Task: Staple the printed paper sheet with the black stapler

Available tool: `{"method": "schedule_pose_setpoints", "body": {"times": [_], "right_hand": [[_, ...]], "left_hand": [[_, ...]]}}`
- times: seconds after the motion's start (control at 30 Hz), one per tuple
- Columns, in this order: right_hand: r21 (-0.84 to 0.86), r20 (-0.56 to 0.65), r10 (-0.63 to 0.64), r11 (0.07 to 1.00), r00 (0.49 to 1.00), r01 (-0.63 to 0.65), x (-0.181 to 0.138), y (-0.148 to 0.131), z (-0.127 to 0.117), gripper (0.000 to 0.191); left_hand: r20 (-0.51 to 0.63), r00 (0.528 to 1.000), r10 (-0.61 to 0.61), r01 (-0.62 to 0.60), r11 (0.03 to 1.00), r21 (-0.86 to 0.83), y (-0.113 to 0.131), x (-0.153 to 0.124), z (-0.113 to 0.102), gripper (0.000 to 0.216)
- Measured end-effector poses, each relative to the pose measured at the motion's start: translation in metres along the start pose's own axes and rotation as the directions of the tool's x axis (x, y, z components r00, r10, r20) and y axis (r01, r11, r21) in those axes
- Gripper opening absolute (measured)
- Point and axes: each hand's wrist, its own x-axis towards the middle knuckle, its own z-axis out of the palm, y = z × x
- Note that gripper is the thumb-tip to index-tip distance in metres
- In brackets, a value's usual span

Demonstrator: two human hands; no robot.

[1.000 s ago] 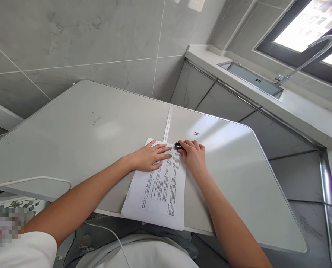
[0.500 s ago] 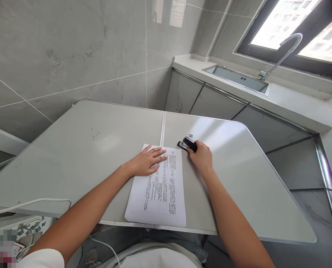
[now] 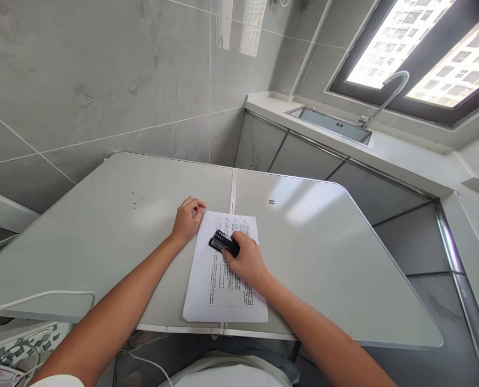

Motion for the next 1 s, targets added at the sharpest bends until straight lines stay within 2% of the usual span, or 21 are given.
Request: {"method": "schedule_pose_setpoints", "body": {"times": [0.13, 0.4, 0.5, 0.63, 0.67, 0.7, 0.77, 0.8, 0.83, 0.9, 1.0], "right_hand": [[-0.040, 0.024, 0.014, 0.999, 1.000, -0.013, -0.011, 0.018, -0.009, 0.014], [-0.092, -0.066, 0.132, 0.986, 0.989, -0.138, -0.042, 0.084, -0.064, 0.015], [-0.081, -0.028, 0.158, 0.984, 0.987, -0.159, -0.044, 0.095, -0.080, 0.024], [0.118, 0.237, 0.151, 0.976, 0.960, -0.183, -0.023, 0.110, -0.110, 0.043], [0.179, 0.221, 0.159, 0.963, 0.962, -0.200, -0.013, 0.117, -0.116, 0.053], [0.197, 0.105, 0.181, 0.960, 0.978, -0.199, -0.002, 0.124, -0.120, 0.060], [0.018, -0.147, 0.165, 0.986, 0.975, -0.164, 0.020, 0.140, -0.118, 0.057], [-0.104, -0.224, 0.113, 0.985, 0.968, -0.139, 0.032, 0.146, -0.112, 0.055], [-0.203, -0.245, 0.055, 0.973, 0.968, -0.107, 0.042, 0.152, -0.104, 0.053], [-0.364, -0.193, -0.001, 0.929, 0.981, -0.071, 0.059, 0.159, -0.085, 0.057], [-0.492, -0.066, 0.065, 0.866, 0.996, -0.089, 0.072, 0.158, -0.061, 0.067]], "left_hand": [[0.004, 0.999, -0.050, 0.050, 0.999, -0.022, -0.003, 0.000, 0.002, 0.020], [0.052, 0.993, -0.106, 0.109, 0.992, -0.068, -0.001, -0.001, 0.005, 0.020], [0.068, 0.989, -0.133, 0.138, 0.987, -0.085, 0.000, -0.001, 0.004, 0.020], [0.058, 0.985, -0.162, 0.168, 0.980, -0.110, -0.002, 0.000, 0.005, 0.020], [0.052, 0.984, -0.168, 0.173, 0.978, -0.117, -0.003, 0.000, 0.006, 0.019], [0.048, 0.984, -0.172, 0.177, 0.976, -0.123, -0.004, 0.000, 0.006, 0.019], [0.049, 0.983, -0.179, 0.184, 0.974, -0.131, -0.006, 0.001, 0.006, 0.019], [0.053, 0.981, -0.185, 0.191, 0.972, -0.133, -0.006, 0.001, 0.006, 0.019], [0.057, 0.980, -0.193, 0.199, 0.970, -0.136, -0.006, 0.001, 0.006, 0.019], [0.062, 0.976, -0.209, 0.216, 0.966, -0.141, -0.005, 0.001, 0.006, 0.019], [0.057, 0.974, -0.221, 0.227, 0.964, -0.140, -0.005, 0.002, 0.005, 0.018]]}}
